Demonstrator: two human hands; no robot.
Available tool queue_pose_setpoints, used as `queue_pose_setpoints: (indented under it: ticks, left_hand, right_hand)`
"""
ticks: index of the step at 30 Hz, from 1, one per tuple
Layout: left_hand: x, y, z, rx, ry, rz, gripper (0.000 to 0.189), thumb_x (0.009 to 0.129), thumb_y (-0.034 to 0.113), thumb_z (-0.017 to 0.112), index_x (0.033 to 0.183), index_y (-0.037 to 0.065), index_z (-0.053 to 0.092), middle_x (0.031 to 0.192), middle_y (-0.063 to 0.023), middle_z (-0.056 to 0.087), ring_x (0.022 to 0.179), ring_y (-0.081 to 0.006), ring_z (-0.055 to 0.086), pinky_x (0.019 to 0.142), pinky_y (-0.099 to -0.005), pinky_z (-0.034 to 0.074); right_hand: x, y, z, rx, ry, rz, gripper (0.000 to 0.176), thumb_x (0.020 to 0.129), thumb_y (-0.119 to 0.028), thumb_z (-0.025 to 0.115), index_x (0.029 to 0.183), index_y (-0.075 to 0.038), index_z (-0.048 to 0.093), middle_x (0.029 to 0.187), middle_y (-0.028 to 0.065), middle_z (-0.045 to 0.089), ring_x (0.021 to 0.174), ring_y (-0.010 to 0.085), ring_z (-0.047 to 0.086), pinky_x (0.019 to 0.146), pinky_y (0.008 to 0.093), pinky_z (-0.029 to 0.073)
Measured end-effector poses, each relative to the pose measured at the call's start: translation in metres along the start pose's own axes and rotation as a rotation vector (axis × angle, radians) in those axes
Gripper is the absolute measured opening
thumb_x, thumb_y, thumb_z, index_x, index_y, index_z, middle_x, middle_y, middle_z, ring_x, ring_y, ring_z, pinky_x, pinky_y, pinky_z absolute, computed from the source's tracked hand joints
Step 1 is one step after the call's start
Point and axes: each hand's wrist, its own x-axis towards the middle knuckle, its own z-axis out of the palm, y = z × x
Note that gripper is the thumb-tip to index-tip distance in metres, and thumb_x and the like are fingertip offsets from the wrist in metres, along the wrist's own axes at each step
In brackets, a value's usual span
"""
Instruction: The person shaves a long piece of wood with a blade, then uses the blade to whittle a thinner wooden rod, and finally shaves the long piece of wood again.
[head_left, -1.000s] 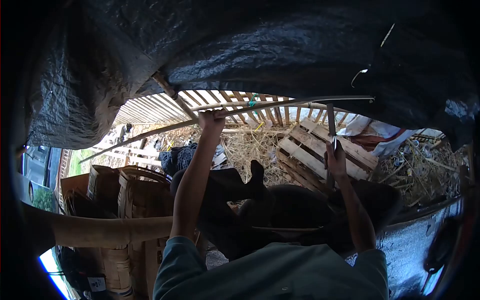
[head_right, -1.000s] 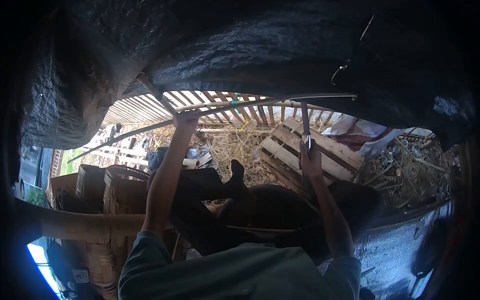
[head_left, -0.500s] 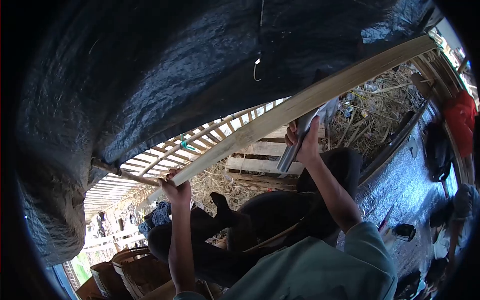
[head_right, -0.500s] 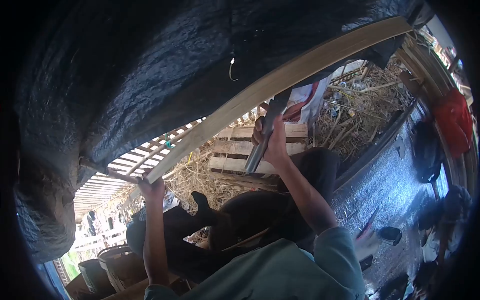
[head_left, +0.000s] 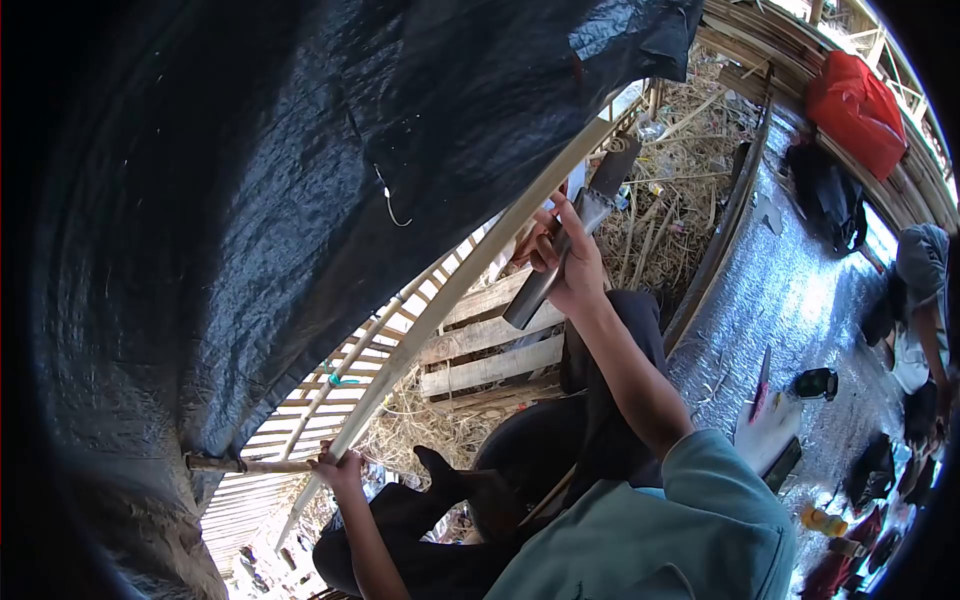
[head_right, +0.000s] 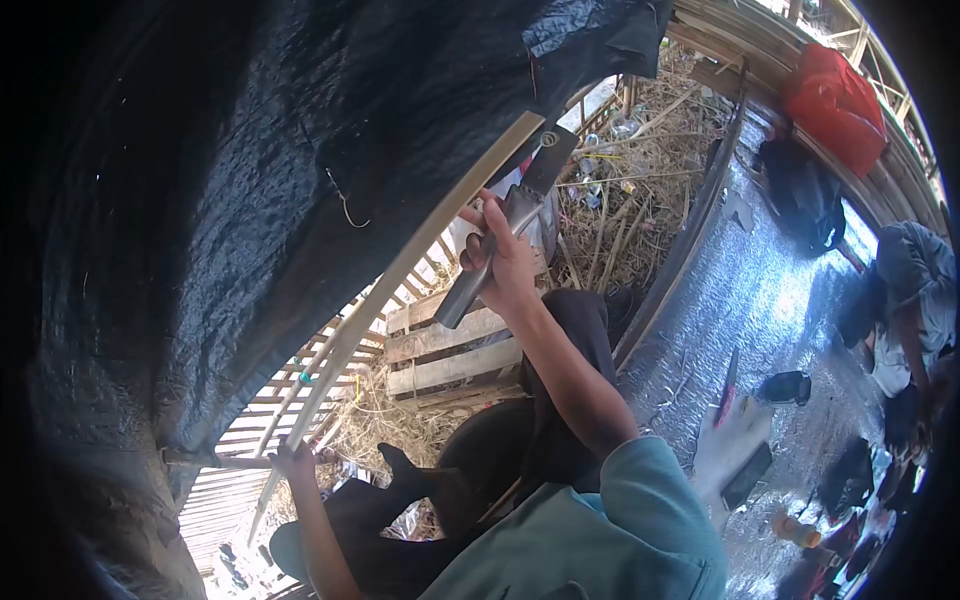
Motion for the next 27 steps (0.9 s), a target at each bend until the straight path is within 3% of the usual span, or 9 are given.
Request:
queue_pose_setpoints:
  ticks: [6, 8, 9, 14, 16, 19, 20, 22, 27]
  left_hand:
    - [-0.016, 0.022, 0.017, 0.015, 0.087, 0.119, 0.041, 0.090, 0.035, 0.033, 0.054, 0.015, 0.036, 0.050, 0.0028, 0.042, 0.056, -0.0141, 0.046, 0.083, -0.0396, 0.044]
    - [0.038, 0.041, -0.015, 0.008, -0.009, 0.099, 0.026, 0.092, 0.031, 0.033, 0.082, 0.008, 0.039, 0.072, -0.0025, 0.044, 0.076, -0.0166, 0.047, 0.087, -0.0369, 0.041]
    - [0.028, 0.043, -0.012, 0.020, 0.000, 0.114, 0.036, 0.088, 0.029, 0.039, 0.055, 0.015, 0.037, 0.048, 0.0040, 0.042, 0.054, -0.0133, 0.046, 0.077, -0.0366, 0.046]
    - [0.155, 0.081, -0.103, 0.393, -0.353, 0.327, 0.033, 0.091, 0.030, 0.038, 0.060, 0.017, 0.038, 0.049, 0.0053, 0.043, 0.052, -0.0122, 0.046, 0.069, -0.0314, 0.047]
    - [0.017, 0.056, -0.004, -0.017, -0.045, 0.237, 0.036, 0.092, 0.032, 0.035, 0.060, 0.017, 0.038, 0.052, 0.0037, 0.044, 0.055, -0.0119, 0.048, 0.069, -0.0309, 0.047]
    - [-0.024, 0.064, 0.029, -0.072, -0.019, 0.277, 0.042, 0.094, 0.037, 0.030, 0.061, 0.014, 0.038, 0.054, 0.0022, 0.044, 0.059, -0.0139, 0.050, 0.074, -0.0334, 0.049]
    - [-0.040, 0.066, 0.040, -0.038, 0.014, 0.293, 0.042, 0.095, 0.039, 0.029, 0.062, 0.013, 0.037, 0.058, 0.0014, 0.047, 0.061, -0.0142, 0.051, 0.077, -0.0344, 0.049]
    - [-0.001, 0.079, 0.016, 0.235, -0.104, 0.442, 0.041, 0.095, 0.037, 0.029, 0.063, 0.013, 0.035, 0.061, -0.0006, 0.049, 0.064, -0.0144, 0.053, 0.077, -0.0340, 0.049]
    - [-0.060, 0.086, 0.068, -0.063, 0.037, 0.304, 0.039, 0.095, 0.034, 0.031, 0.064, 0.011, 0.039, 0.070, -0.0058, 0.054, 0.072, -0.0185, 0.057, 0.075, -0.0360, 0.051]
  right_hand:
    - [0.009, -0.012, -0.007, -0.014, 0.264, -0.006, 0.046, 0.082, -0.032, 0.066, 0.119, -0.011, 0.047, 0.091, 0.0008, 0.064, 0.049, 0.0042, 0.043, 0.048, 0.0216, 0.037]
    - [0.011, -0.014, -0.011, -0.007, 0.313, -0.039, 0.044, 0.078, -0.028, 0.071, 0.112, -0.011, 0.049, 0.090, 0.0051, 0.064, 0.050, 0.0064, 0.046, 0.047, 0.0229, 0.039]
    - [0.010, -0.014, -0.010, -0.090, 0.322, -0.054, 0.042, 0.078, -0.028, 0.071, 0.110, -0.010, 0.050, 0.087, 0.0050, 0.063, 0.050, 0.0066, 0.046, 0.047, 0.0230, 0.039]
    - [0.002, -0.010, -0.017, -0.578, 0.233, 0.002, 0.037, 0.079, -0.022, 0.070, 0.103, -0.002, 0.050, 0.068, 0.0022, 0.056, 0.045, 0.0066, 0.048, 0.041, 0.0240, 0.040]
    - [-0.002, -0.004, -0.016, -0.911, 0.187, -0.038, 0.044, 0.081, -0.020, 0.066, 0.112, 0.004, 0.046, 0.071, 0.0073, 0.058, 0.054, 0.0156, 0.057, 0.051, 0.0302, 0.047]
    - [-0.006, 0.010, -0.021, -1.351, 0.171, -0.449, 0.051, 0.085, -0.018, 0.060, 0.124, 0.006, 0.037, 0.089, 0.0186, 0.060, 0.078, 0.0297, 0.062, 0.071, 0.0369, 0.049]
    - [-0.001, 0.013, -0.027, -1.355, 0.165, -0.435, 0.056, 0.087, -0.014, 0.054, 0.132, 0.007, 0.028, 0.109, 0.0267, 0.054, 0.100, 0.0387, 0.055, 0.088, 0.0401, 0.042]
    - [0.002, 0.017, -0.029, -1.326, 0.144, -0.534, 0.053, 0.088, -0.013, 0.052, 0.131, 0.007, 0.029, 0.119, 0.0281, 0.048, 0.108, 0.0386, 0.050, 0.092, 0.0396, 0.039]
    - [-0.006, 0.024, -0.003, -1.371, 0.100, -0.858, 0.052, 0.088, -0.010, 0.049, 0.133, 0.006, 0.028, 0.118, 0.0258, 0.045, 0.110, 0.0377, 0.046, 0.093, 0.0396, 0.035]
